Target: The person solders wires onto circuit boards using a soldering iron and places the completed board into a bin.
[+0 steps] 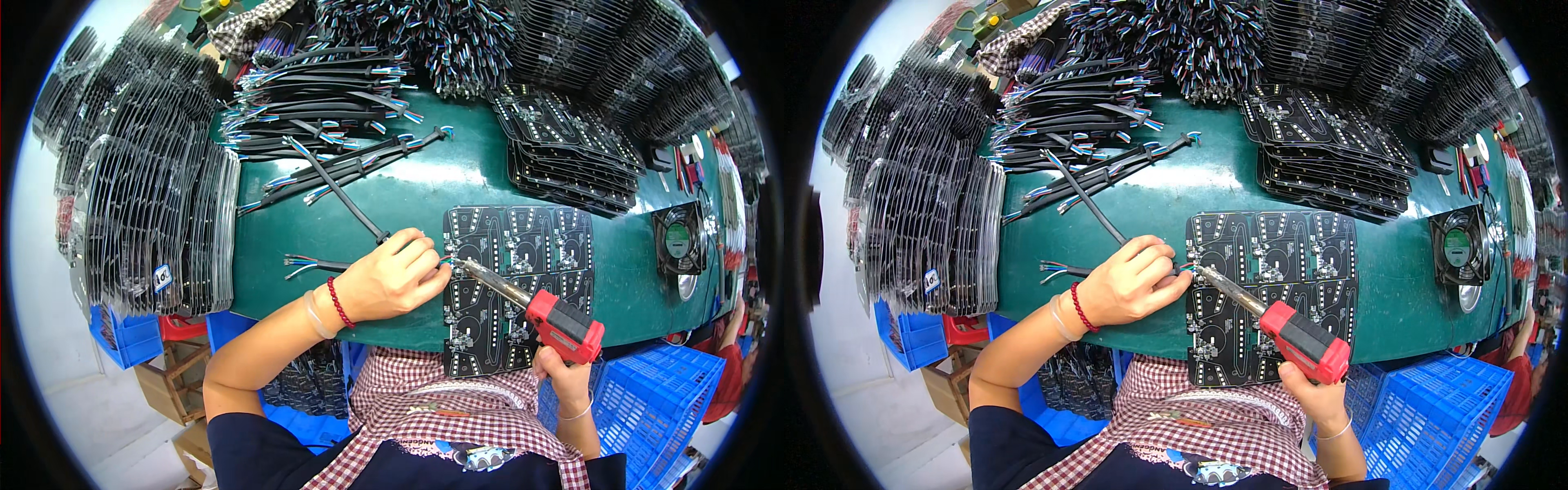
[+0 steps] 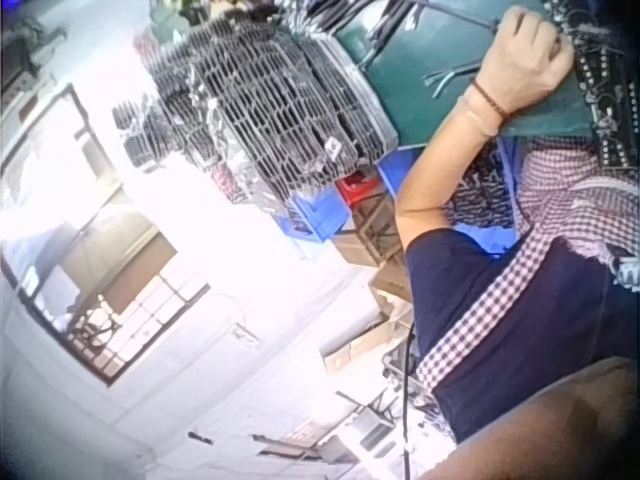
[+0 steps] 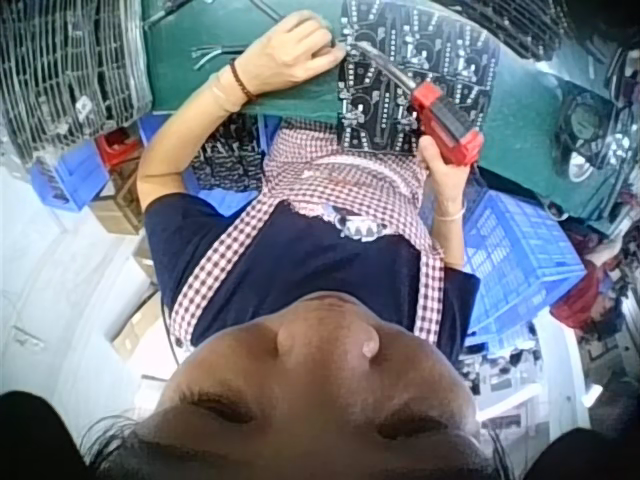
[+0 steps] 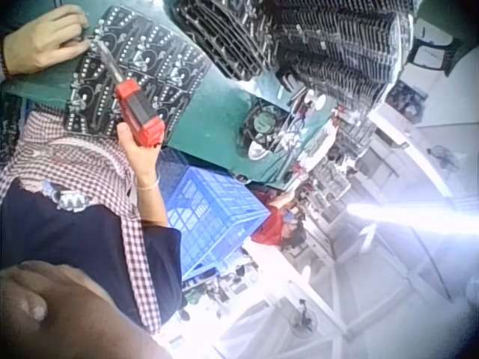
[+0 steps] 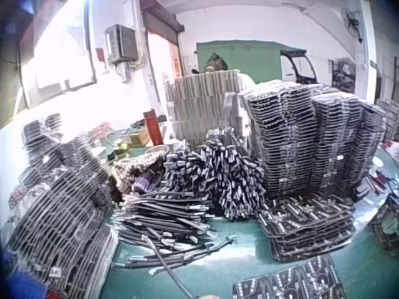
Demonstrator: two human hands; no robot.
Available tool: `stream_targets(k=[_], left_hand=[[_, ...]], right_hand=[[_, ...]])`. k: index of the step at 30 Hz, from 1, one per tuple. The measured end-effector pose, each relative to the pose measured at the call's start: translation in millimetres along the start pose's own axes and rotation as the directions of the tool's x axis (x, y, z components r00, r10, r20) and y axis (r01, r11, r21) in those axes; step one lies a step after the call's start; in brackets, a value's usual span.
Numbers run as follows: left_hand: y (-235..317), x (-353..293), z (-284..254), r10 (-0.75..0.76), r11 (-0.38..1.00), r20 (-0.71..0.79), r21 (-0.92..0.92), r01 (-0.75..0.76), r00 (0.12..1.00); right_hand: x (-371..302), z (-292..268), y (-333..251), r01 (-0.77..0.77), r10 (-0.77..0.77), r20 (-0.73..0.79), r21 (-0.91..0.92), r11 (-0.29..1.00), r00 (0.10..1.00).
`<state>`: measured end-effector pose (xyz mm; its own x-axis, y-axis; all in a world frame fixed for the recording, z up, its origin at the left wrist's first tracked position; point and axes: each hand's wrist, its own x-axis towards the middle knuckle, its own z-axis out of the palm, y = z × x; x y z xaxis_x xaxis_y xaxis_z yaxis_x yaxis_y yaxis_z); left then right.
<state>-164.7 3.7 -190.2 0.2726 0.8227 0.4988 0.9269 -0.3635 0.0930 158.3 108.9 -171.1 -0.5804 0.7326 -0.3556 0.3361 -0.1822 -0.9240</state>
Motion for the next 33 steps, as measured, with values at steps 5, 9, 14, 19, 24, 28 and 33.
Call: stream_targets(k=[5,9,14,19,24,28,33], left_hand=[[0,0,1,0.002,1.000,0.010,0.001,-0.002,1.000],[0,0,0,0.007,1.000,0.019,0.000,-0.007,1.000],[0,1,0,0.010,1.000,0.037,0.001,-0.010,0.999],[0,1,0,0.013,1.000,0.040,0.005,-0.013,0.999],[0,2,-2,0.011,1.000,0.051,-0.004,-0.011,0.999],[0,2,-2,0.012,1.000,0.044,0.007,-0.012,0.999],[0,-1,-2,0.021,0.999,0.088,0.047,-0.026,0.996]], right_hand=[[-4,-6,-1,-0.093,0.091,0.022,0.157,0.983,0.996],[-2,-10,5,-0.057,0.057,0.009,0.027,0.998,0.998],[2,-6,9,0.088,-0.086,0.030,-0.047,0.995,0.996],[0,-6,-2,0.005,-0.006,0.018,0.056,0.998,1.000],[-3,-8,-14,-0.031,0.039,-0.027,0.253,0.967,0.999],[-2,-6,-15,0.010,-0.010,0.000,0.234,0.972,1.000],[0,3,-16,0.035,-0.027,-0.035,0.271,0.962,0.999]])
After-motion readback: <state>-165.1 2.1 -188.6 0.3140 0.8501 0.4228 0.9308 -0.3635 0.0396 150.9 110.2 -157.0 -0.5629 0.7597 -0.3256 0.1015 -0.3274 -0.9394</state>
